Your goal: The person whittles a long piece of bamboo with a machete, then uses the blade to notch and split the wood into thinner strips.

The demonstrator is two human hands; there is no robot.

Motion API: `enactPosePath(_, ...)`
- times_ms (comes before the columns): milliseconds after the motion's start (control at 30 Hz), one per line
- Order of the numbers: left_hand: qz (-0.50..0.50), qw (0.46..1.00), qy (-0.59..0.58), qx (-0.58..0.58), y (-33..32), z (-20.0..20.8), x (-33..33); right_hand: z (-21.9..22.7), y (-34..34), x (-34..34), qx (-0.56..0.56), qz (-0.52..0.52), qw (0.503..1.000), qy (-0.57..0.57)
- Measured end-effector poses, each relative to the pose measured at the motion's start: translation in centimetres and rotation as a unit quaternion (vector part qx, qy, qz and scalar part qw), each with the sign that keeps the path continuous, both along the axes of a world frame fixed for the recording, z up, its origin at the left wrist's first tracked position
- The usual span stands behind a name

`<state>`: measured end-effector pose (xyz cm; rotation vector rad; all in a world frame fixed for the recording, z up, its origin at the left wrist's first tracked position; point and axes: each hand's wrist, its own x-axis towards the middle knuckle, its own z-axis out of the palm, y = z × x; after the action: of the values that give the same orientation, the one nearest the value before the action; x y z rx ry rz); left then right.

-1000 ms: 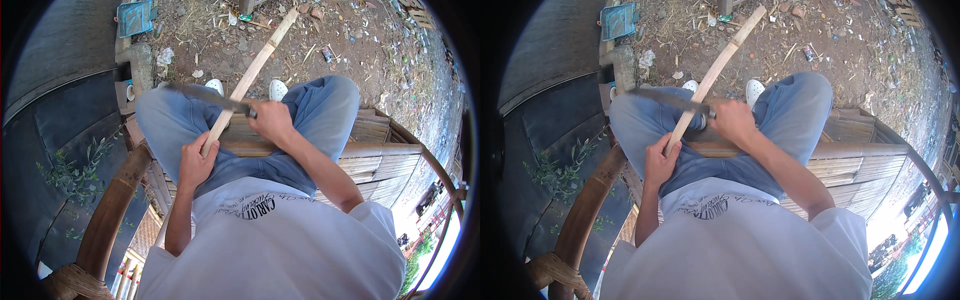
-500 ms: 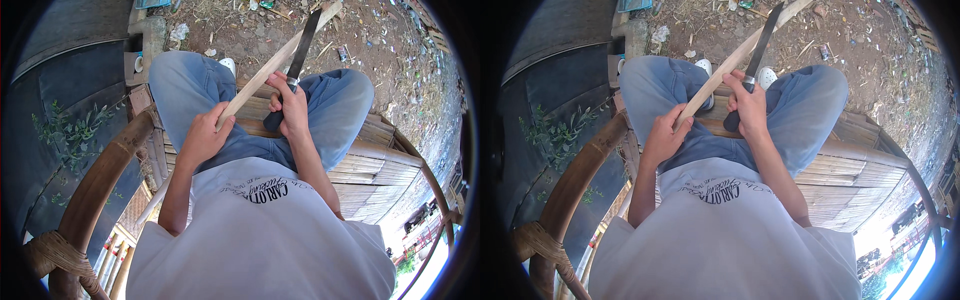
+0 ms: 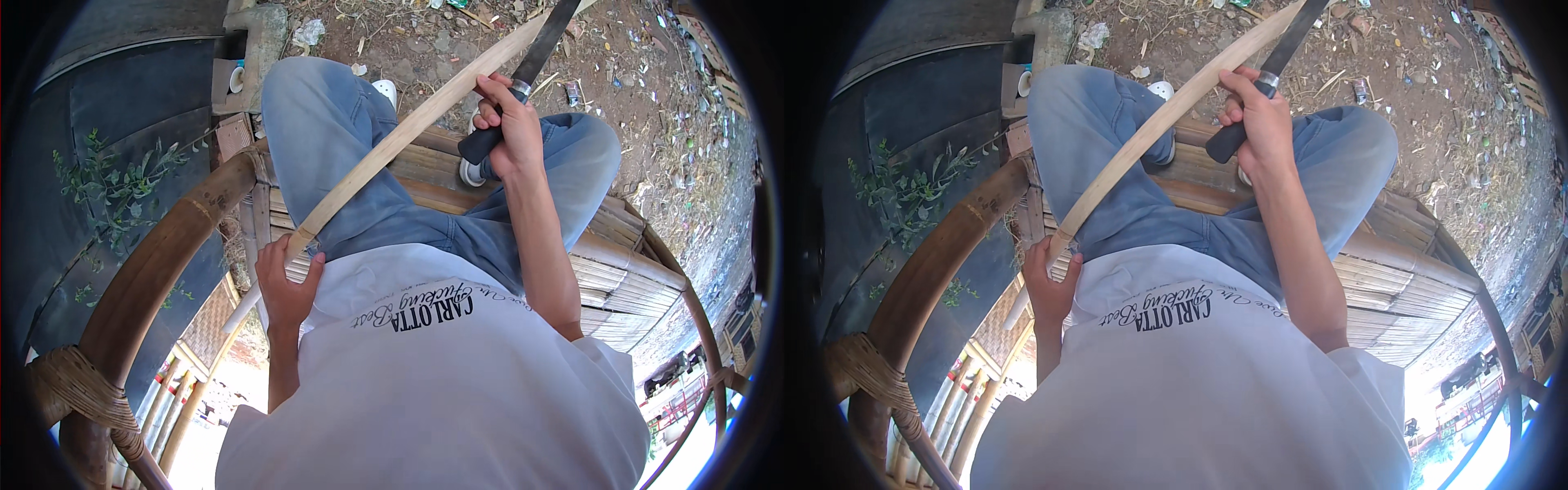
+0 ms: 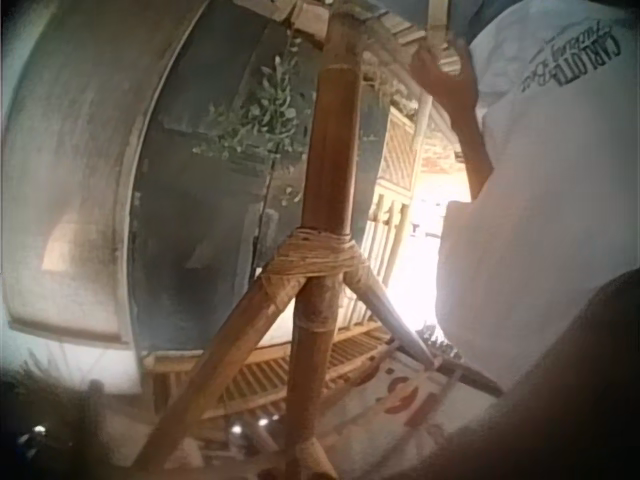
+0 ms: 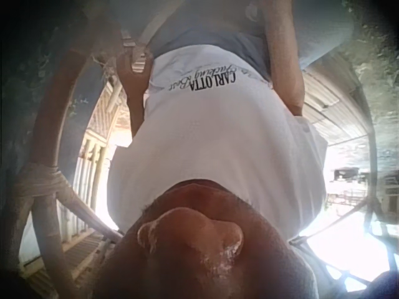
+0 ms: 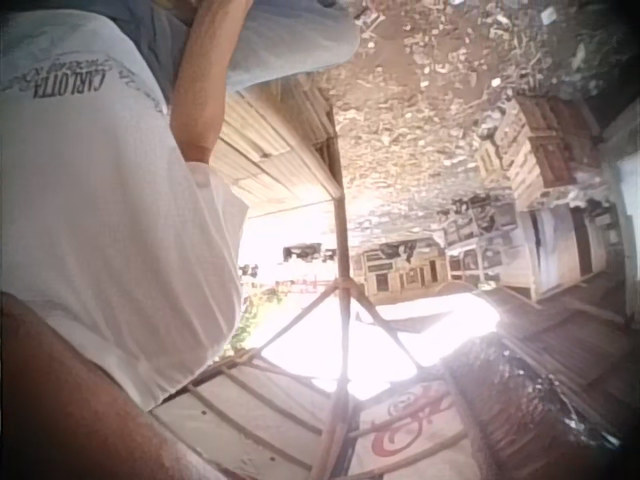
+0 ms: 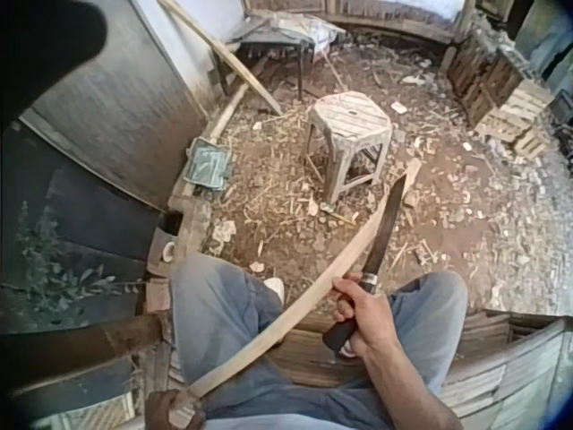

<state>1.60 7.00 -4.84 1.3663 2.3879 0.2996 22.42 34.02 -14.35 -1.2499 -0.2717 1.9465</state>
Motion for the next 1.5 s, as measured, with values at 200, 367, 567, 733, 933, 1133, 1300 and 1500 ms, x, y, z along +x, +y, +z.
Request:
enactPosePath(200,0.068,0.995,-0.075,-0.006,0.8,0.3,-1.2,0.4,0.6,-0.1,0.011,-0.001,1.000,0.001)
enactPosePath(367,0.026,0.988,-0.150,-0.010,4.1,0.6,-1.0,-0.1,2.9,2.2,0.049,-0.033,0.998,0.013)
enactPosePath(567,0.016,0.982,-0.186,0.021,8.2,-1.8,0.3,0.7,3.2,5.5,0.061,-0.019,0.996,-0.063)
enactPosePath(733,0.022,0.987,-0.156,-0.025,11.8,-3.5,2.2,0.2,-0.9,5.0,0.134,0.186,0.910,-0.345)
enactPosePath(933,0.020,0.987,-0.149,-0.054,13.5,-5.0,3.7,0.2,-5.3,0.9,0.360,0.420,0.721,-0.417)
enactPosePath(1133,0.014,0.983,-0.183,0.026,13.2,-5.4,4.1,-0.2,-3.7,1.1,0.361,0.492,0.641,-0.466)
enactPosePath(1300,0.028,0.984,-0.171,0.034,12.6,-5.3,3.9,-0.1,-3.8,1.3,0.349,0.475,0.632,-0.503)
enactPosePath(1500,0.036,0.969,-0.233,0.079,14.1,-5.5,4.3,0.3,-1.6,1.6,0.373,0.489,0.602,-0.509)
